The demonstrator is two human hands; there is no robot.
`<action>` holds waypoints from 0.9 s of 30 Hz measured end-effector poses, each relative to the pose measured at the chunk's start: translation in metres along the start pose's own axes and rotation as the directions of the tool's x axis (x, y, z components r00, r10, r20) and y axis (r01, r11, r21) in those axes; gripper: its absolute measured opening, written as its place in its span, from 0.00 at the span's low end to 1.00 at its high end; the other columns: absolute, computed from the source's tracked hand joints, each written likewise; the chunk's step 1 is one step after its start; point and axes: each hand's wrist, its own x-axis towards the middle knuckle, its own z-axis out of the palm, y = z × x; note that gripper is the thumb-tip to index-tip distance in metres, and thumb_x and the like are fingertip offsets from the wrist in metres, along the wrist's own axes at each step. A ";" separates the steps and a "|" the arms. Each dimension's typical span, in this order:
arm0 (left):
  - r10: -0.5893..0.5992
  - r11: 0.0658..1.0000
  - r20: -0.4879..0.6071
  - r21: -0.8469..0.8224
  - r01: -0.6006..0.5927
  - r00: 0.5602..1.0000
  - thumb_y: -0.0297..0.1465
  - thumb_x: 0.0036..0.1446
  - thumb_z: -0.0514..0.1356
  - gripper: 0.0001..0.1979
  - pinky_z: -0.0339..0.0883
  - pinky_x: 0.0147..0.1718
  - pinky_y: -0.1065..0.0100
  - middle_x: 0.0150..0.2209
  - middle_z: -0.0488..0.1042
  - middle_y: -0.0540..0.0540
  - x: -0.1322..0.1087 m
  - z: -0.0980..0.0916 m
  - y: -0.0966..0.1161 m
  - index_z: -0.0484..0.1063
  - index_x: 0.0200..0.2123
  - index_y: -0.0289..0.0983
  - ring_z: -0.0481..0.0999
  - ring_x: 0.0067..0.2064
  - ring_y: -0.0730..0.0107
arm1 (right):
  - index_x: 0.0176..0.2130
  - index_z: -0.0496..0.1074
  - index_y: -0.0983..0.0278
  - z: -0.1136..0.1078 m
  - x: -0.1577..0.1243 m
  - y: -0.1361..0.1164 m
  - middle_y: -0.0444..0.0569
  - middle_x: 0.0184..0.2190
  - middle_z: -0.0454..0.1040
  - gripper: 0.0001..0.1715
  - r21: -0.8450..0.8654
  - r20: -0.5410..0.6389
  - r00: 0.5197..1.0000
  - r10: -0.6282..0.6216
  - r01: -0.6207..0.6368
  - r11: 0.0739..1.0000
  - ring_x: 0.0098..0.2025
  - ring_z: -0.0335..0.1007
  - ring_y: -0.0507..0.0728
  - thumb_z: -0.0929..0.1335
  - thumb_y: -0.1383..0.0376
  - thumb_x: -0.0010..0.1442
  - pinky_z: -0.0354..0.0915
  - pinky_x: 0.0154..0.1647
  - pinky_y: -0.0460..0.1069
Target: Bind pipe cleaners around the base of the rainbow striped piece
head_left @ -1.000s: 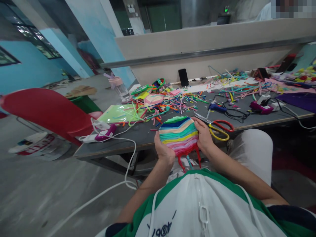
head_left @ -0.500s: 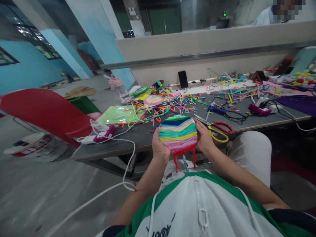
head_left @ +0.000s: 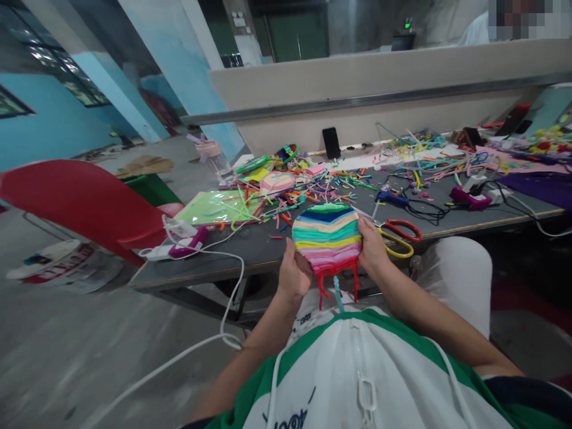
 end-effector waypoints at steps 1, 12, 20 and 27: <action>-0.044 0.998 0.013 0.037 0.043 0.999 0.46 0.54 0.56 0.25 0.65 0.48 0.60 0.47 0.74 0.41 -0.006 -0.004 -0.001 0.69 0.49 0.37 0.72 0.50 0.59 | 0.45 0.71 0.60 -0.001 0.001 0.000 0.47 0.41 0.77 0.20 0.002 0.001 1.000 -0.006 0.006 1.000 0.41 0.74 0.59 0.68 0.57 0.52 0.67 0.45 0.56; -0.420 0.678 -0.158 0.599 0.425 0.893 0.33 0.39 0.69 0.16 0.69 0.34 0.65 0.27 0.77 0.42 -0.030 -0.037 -0.006 0.73 0.31 0.30 0.77 0.30 0.64 | 0.45 0.71 0.59 -0.004 0.006 0.003 0.46 0.40 0.77 0.21 -0.139 0.010 0.999 0.039 -0.037 0.990 0.42 0.73 0.59 0.68 0.54 0.52 0.67 0.46 0.56; -0.404 0.767 -0.213 0.451 0.456 0.890 0.33 0.39 0.69 0.14 0.69 0.32 0.66 0.26 0.75 0.45 -0.024 -0.059 -0.020 0.72 0.29 0.31 0.76 0.27 0.68 | 0.49 0.67 0.59 -0.038 -0.046 -0.009 0.48 0.50 0.70 0.22 -0.598 0.097 0.995 -0.003 0.061 0.799 0.51 0.65 0.57 0.66 0.56 0.55 0.58 0.55 0.54; -0.398 0.786 -0.195 0.433 0.442 0.897 0.33 0.40 0.69 0.15 0.68 0.31 0.66 0.26 0.75 0.43 -0.024 -0.048 -0.025 0.74 0.31 0.31 0.76 0.28 0.66 | 0.33 0.67 0.63 -0.056 -0.081 0.008 0.46 0.28 0.72 0.17 -0.548 -0.096 0.934 0.344 -0.338 0.765 0.29 0.67 0.54 0.67 0.51 0.52 0.64 0.31 0.50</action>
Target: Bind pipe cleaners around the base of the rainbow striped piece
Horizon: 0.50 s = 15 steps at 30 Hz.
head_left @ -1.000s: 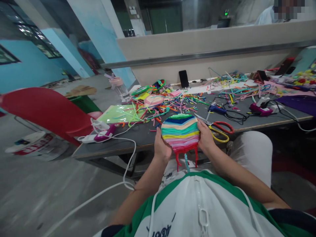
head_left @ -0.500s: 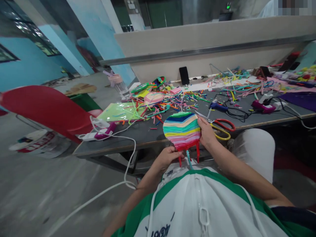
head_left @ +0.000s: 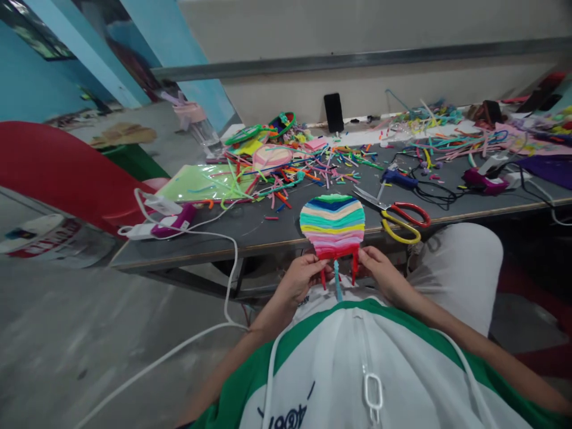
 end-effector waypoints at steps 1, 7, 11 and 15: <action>0.004 1.000 -0.004 -0.002 -0.004 1.000 0.34 0.40 0.69 0.15 0.68 0.31 0.67 0.26 0.76 0.44 0.000 0.001 0.000 0.74 0.30 0.31 0.75 0.28 0.67 | 0.31 0.67 0.63 0.003 0.000 -0.001 0.45 0.25 0.71 0.17 0.013 0.056 0.998 0.019 -0.020 1.000 0.27 0.66 0.53 0.68 0.52 0.52 0.63 0.29 0.49; 0.002 1.000 -0.017 0.010 -0.002 1.000 0.36 0.41 0.68 0.16 0.67 0.31 0.67 0.26 0.76 0.44 -0.001 0.000 -0.003 0.74 0.31 0.31 0.75 0.27 0.68 | 0.28 0.71 0.66 0.008 0.002 -0.009 0.45 0.23 0.73 0.14 0.037 0.117 0.992 0.046 -0.050 0.998 0.24 0.66 0.51 0.70 0.57 0.49 0.59 0.27 0.47; -0.006 1.000 0.006 0.005 0.006 1.000 0.37 0.44 0.67 0.16 0.68 0.32 0.67 0.28 0.76 0.43 -0.002 0.000 -0.003 0.75 0.33 0.31 0.75 0.28 0.68 | 0.28 0.72 0.66 0.005 0.002 -0.007 0.47 0.24 0.74 0.13 0.057 0.109 0.992 0.059 -0.065 0.996 0.25 0.67 0.52 0.70 0.58 0.49 0.60 0.28 0.47; 0.010 1.000 0.023 -0.018 -0.009 1.000 0.34 0.43 0.67 0.14 0.67 0.30 0.69 0.32 0.76 0.43 -0.002 0.004 -0.003 0.74 0.33 0.31 0.75 0.28 0.69 | 0.29 0.72 0.66 0.006 0.003 -0.004 0.46 0.24 0.74 0.12 0.126 0.112 0.991 0.076 -0.090 0.988 0.24 0.66 0.51 0.70 0.58 0.49 0.60 0.27 0.47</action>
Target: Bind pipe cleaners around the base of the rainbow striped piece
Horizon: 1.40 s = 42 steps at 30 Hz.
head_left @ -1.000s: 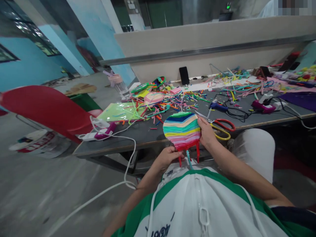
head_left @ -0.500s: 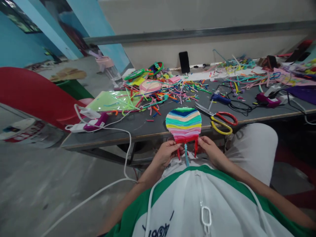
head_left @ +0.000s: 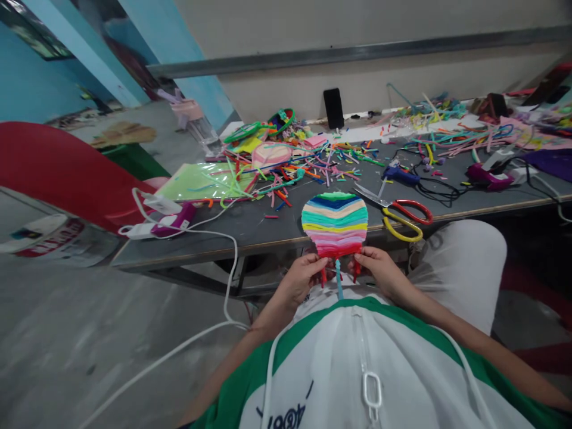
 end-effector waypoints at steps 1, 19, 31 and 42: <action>0.005 1.000 0.000 -0.008 -0.005 1.000 0.32 0.43 0.68 0.14 0.67 0.30 0.69 0.32 0.76 0.43 0.001 0.001 0.000 0.74 0.33 0.31 0.75 0.28 0.69 | 0.29 0.71 0.66 0.000 0.001 0.001 0.46 0.24 0.74 0.12 0.014 0.003 1.000 -0.001 0.001 1.000 0.24 0.65 0.51 0.70 0.59 0.49 0.60 0.27 0.47; -0.075 0.969 -0.018 -0.237 0.069 0.997 0.27 0.47 0.64 0.09 0.70 0.33 0.67 0.31 0.77 0.43 -0.005 0.014 -0.003 0.74 0.34 0.31 0.75 0.29 0.69 | 0.28 0.71 0.65 0.000 0.007 0.009 0.44 0.23 0.71 0.10 0.073 -0.025 0.999 -0.031 0.033 0.997 0.24 0.65 0.51 0.70 0.59 0.48 0.61 0.26 0.46; 0.062 0.988 0.017 -0.141 -0.058 0.998 0.35 0.47 0.65 0.11 0.65 0.32 0.72 0.30 0.76 0.45 -0.002 0.003 -0.007 0.74 0.32 0.33 0.74 0.30 0.72 | 0.36 0.71 0.62 0.000 -0.004 0.002 0.50 0.33 0.75 0.17 0.351 0.151 0.980 0.126 -0.172 0.920 0.33 0.72 0.56 0.67 0.52 0.54 0.67 0.35 0.51; 0.224 0.974 -0.028 -0.027 -0.225 0.974 0.34 0.47 0.64 0.09 0.60 0.28 0.72 0.23 0.69 0.51 0.008 0.018 -0.017 0.69 0.26 0.34 0.68 0.26 0.75 | 0.47 0.68 0.60 -0.009 -0.011 -0.002 0.52 0.38 0.75 0.28 0.306 0.424 0.884 0.200 -0.347 0.887 0.40 0.72 0.61 0.69 0.50 0.50 0.66 0.42 0.57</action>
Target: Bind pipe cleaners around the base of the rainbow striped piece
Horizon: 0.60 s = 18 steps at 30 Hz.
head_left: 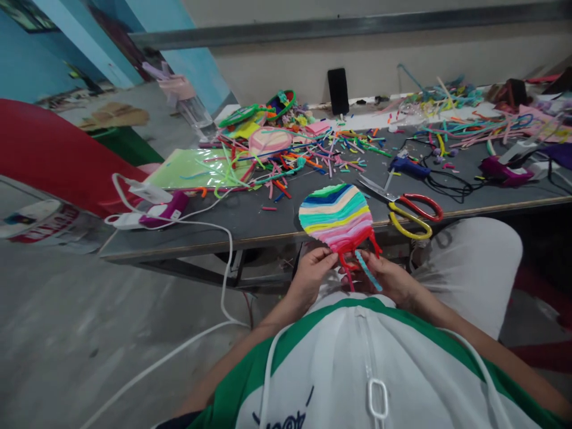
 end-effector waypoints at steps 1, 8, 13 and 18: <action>0.007 1.000 0.000 0.004 -0.007 1.000 0.34 0.48 0.64 0.09 0.60 0.28 0.72 0.23 0.69 0.51 0.000 0.000 0.000 0.69 0.26 0.34 0.68 0.26 0.75 | 0.47 0.68 0.61 -0.001 -0.001 -0.001 0.53 0.38 0.75 0.30 0.010 0.032 0.999 0.018 -0.019 1.000 0.40 0.72 0.61 0.69 0.49 0.49 0.65 0.42 0.57; -0.045 0.993 -0.032 -0.108 0.041 0.998 0.31 0.48 0.63 0.07 0.60 0.27 0.75 0.23 0.70 0.51 -0.004 -0.003 0.004 0.69 0.27 0.34 0.68 0.26 0.77 | 0.47 0.69 0.62 -0.005 0.001 -0.002 0.53 0.41 0.75 0.22 0.146 0.106 0.992 0.067 -0.083 0.986 0.43 0.72 0.61 0.65 0.59 0.53 0.64 0.45 0.59; -0.041 0.991 -0.022 -0.130 0.038 0.999 0.31 0.49 0.63 0.08 0.61 0.27 0.75 0.23 0.69 0.52 -0.003 0.000 0.002 0.68 0.26 0.34 0.67 0.25 0.78 | 0.43 0.72 0.61 -0.007 0.018 0.010 0.48 0.36 0.76 0.23 0.103 0.023 1.000 0.013 -0.015 0.995 0.36 0.73 0.56 0.71 0.72 0.44 0.66 0.43 0.54; -0.009 0.997 -0.042 -0.073 0.006 0.999 0.31 0.46 0.65 0.08 0.62 0.33 0.72 0.23 0.70 0.50 0.004 -0.001 -0.011 0.69 0.25 0.33 0.69 0.28 0.75 | 0.28 0.74 0.62 -0.012 0.036 0.024 0.43 0.26 0.74 0.11 0.071 -0.192 0.969 -0.158 0.175 0.982 0.28 0.70 0.50 0.76 0.68 0.41 0.67 0.34 0.47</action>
